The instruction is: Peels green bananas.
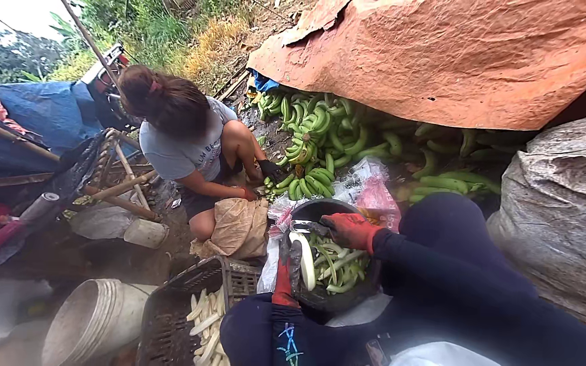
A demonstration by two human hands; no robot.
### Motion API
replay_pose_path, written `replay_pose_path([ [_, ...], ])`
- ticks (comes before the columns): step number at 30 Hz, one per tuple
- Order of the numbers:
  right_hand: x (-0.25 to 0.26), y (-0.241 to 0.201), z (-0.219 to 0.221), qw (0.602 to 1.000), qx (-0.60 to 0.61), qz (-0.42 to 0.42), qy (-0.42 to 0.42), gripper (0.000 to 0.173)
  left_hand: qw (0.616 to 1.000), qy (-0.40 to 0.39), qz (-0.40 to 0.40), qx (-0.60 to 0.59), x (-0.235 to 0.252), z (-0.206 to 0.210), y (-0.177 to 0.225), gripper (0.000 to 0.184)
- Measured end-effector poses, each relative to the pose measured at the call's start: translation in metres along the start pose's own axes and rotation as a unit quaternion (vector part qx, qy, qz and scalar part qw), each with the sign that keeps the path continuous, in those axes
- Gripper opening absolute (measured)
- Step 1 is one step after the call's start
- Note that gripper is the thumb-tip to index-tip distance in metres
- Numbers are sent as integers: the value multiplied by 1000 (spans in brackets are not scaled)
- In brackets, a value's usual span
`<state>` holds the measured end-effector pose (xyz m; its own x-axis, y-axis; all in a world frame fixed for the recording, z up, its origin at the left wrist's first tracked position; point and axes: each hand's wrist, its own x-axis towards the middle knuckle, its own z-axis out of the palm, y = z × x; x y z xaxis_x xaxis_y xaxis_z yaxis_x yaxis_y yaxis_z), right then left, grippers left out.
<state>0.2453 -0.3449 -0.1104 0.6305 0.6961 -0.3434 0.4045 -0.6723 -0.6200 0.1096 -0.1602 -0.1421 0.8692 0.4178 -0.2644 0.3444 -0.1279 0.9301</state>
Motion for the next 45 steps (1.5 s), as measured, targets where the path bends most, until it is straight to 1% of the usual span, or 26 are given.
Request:
replay_pose_path([
  [1,-2,3,1,1000,2,-7,0,32,1000,-10,1,-27,3,1,-2,53],
  [2,-4,5,3,1000,5,-12,0,32,998,-6,-3,-64,3,4,1,51],
  [4,-12,8,6,999,4,-35,0,31,985,1,3,-174,4,8,8,39],
  [6,-22,7,18,996,-22,-89,-15,31,950,-41,35,-308,13,1,-4,41],
  [7,-26,8,27,991,-38,-127,-19,33,928,-69,35,-365,19,-2,-13,46],
  [8,-30,9,36,984,-50,-167,-20,36,909,-90,30,-407,26,-5,-24,51],
  [10,-37,9,48,973,-58,-223,-19,40,886,-72,-24,-457,20,-3,-12,50],
  [11,-40,7,51,970,-69,-231,-14,40,881,-60,-45,-468,16,-3,-8,50],
  [13,-46,-7,49,978,-88,-185,-29,43,896,-45,-61,-438,12,-2,-3,49],
  [15,-46,-23,44,987,-95,-121,-50,41,918,-44,-28,-393,19,-3,-9,48],
  [18,-38,-40,40,995,-69,-52,-45,40,948,7,0,-319,12,4,6,47],
  [20,-31,-48,38,998,-47,-17,-29,39,941,-2,19,-338,10,4,8,50],
  [22,-24,-53,34,1000,-24,15,-12,40,934,10,20,-355,5,10,18,46],
  [24,-16,-56,27,999,3,49,0,40,946,-13,98,-310,6,6,1,43],
  [26,-7,-52,19,997,36,66,0,39,954,-47,198,-222,15,1,-23,49],
  [28,-2,-48,13,995,72,62,-14,37,982,11,97,-161,3,7,-2,47],
  [29,0,-46,12,994,85,64,-13,38,987,13,77,-143,4,5,-6,47],
  [31,5,-36,12,992,98,83,0,39,992,-2,90,-92,12,-3,-28,47],
  [33,9,-22,11,990,105,93,7,40,989,-10,129,-72,16,-8,-35,47],
  [35,6,-11,15,993,92,78,16,38,989,4,62,-133,3,-3,-9,46],
  [36,2,-6,17,995,79,51,21,37,982,5,32,-186,1,0,1,47],
  [39,-15,6,32,994,36,-104,-15,31,923,-6,-18,-383,14,-1,-4,52],
  [41,-28,6,42,983,11,-180,-40,35,880,-24,-52,-471,16,-1,-1,55],
  [42,-33,5,45,979,3,-199,-41,36,869,-24,-55,-491,13,0,4,52],
  [43,-37,3,46,978,-6,-203,-41,37,870,-23,-50,-489,10,2,8,50],
  [45,-38,-4,45,983,-24,-177,-41,37,897,-35,-42,-438,3,4,13,47],
])
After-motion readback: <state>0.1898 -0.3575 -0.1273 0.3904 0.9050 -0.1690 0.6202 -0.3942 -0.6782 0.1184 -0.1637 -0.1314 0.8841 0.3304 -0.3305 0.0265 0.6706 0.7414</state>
